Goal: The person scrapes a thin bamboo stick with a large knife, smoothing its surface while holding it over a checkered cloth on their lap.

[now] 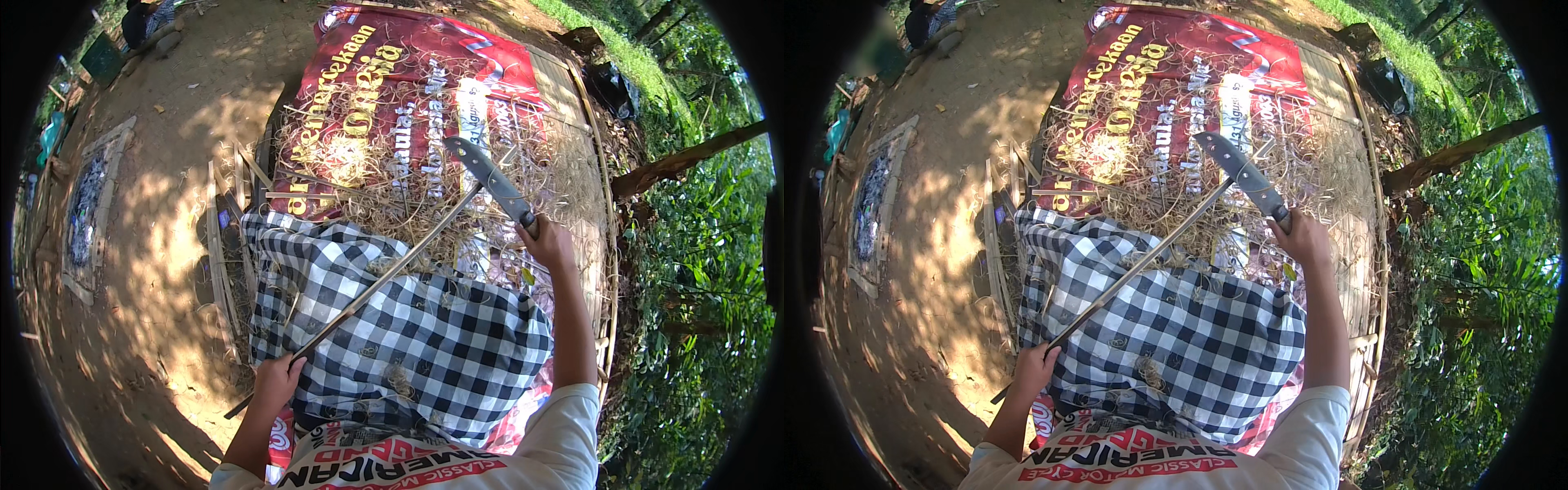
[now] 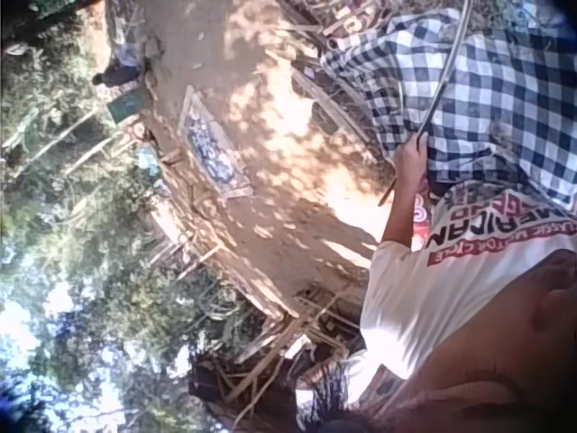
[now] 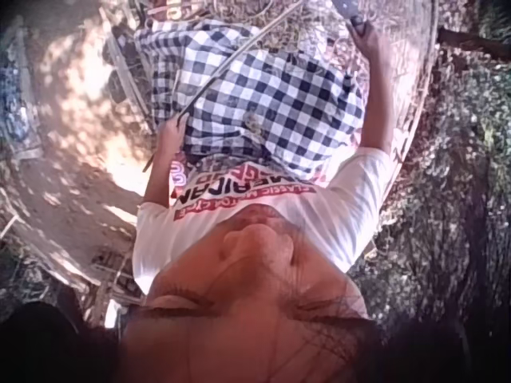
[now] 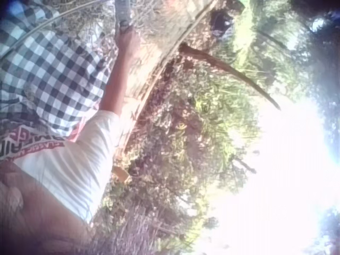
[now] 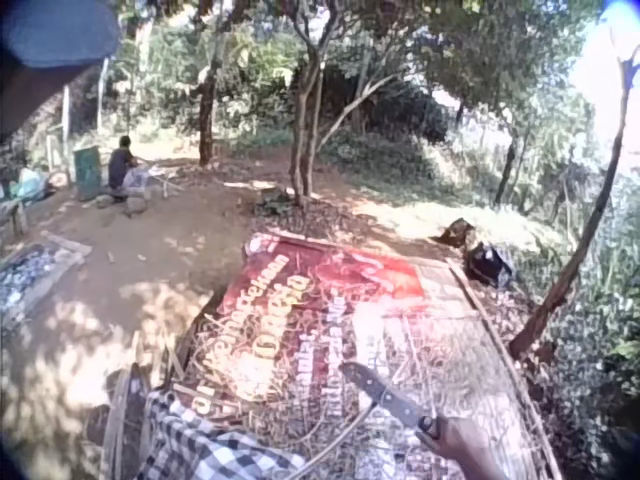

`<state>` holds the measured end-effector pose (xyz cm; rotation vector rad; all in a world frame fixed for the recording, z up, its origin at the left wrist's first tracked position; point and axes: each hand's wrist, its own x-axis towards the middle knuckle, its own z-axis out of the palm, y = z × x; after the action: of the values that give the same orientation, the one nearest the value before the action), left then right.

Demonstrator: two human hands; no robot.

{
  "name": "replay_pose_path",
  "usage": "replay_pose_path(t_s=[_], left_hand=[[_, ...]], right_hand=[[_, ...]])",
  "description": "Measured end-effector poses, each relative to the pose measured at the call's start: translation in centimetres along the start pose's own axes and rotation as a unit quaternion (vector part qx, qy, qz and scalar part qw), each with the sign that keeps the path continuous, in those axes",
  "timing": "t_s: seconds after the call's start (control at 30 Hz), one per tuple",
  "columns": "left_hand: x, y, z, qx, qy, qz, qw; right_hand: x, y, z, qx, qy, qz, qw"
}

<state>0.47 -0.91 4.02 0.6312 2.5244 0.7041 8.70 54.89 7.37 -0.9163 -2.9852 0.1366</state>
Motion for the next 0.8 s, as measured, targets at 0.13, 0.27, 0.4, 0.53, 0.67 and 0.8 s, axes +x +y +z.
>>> replay_pose_path(t_s=[0.13, 0.27, 0.4, 0.53, 0.67, 0.8], left_hand=[[-0.1, 0.2, 0.1, -0.033, -0.032, -0.020, 0.999], [0.3, -0.1, -0.1, -0.088, -0.049, -0.022, 0.995], [0.7, -2.4, 0.6, -0.127, -0.081, -0.012, 0.989], [1.3, -4.0, 1.2, -0.131, -0.076, 0.018, 0.988], [1.6, -3.4, 0.9, -0.116, -0.069, -0.035, 0.990], [2.6, -3.5, 0.1, -0.060, -0.079, -0.059, 0.993]], right_hand=[[-0.4, 8.7, 0.9, 0.149, 0.113, 0.278, 0.942], [-6.4, 10.4, 0.3, 0.399, 0.096, 0.411, 0.814], [-10.8, 7.9, 0.7, 0.490, 0.084, 0.407, 0.766], [-12.2, 4.2, -1.0, 0.469, 0.087, 0.281, 0.833], [-11.7, -1.4, -3.8, 0.594, 0.013, 0.170, 0.787], [-11.0, -4.3, -2.6, 0.679, -0.090, 0.091, 0.723]])
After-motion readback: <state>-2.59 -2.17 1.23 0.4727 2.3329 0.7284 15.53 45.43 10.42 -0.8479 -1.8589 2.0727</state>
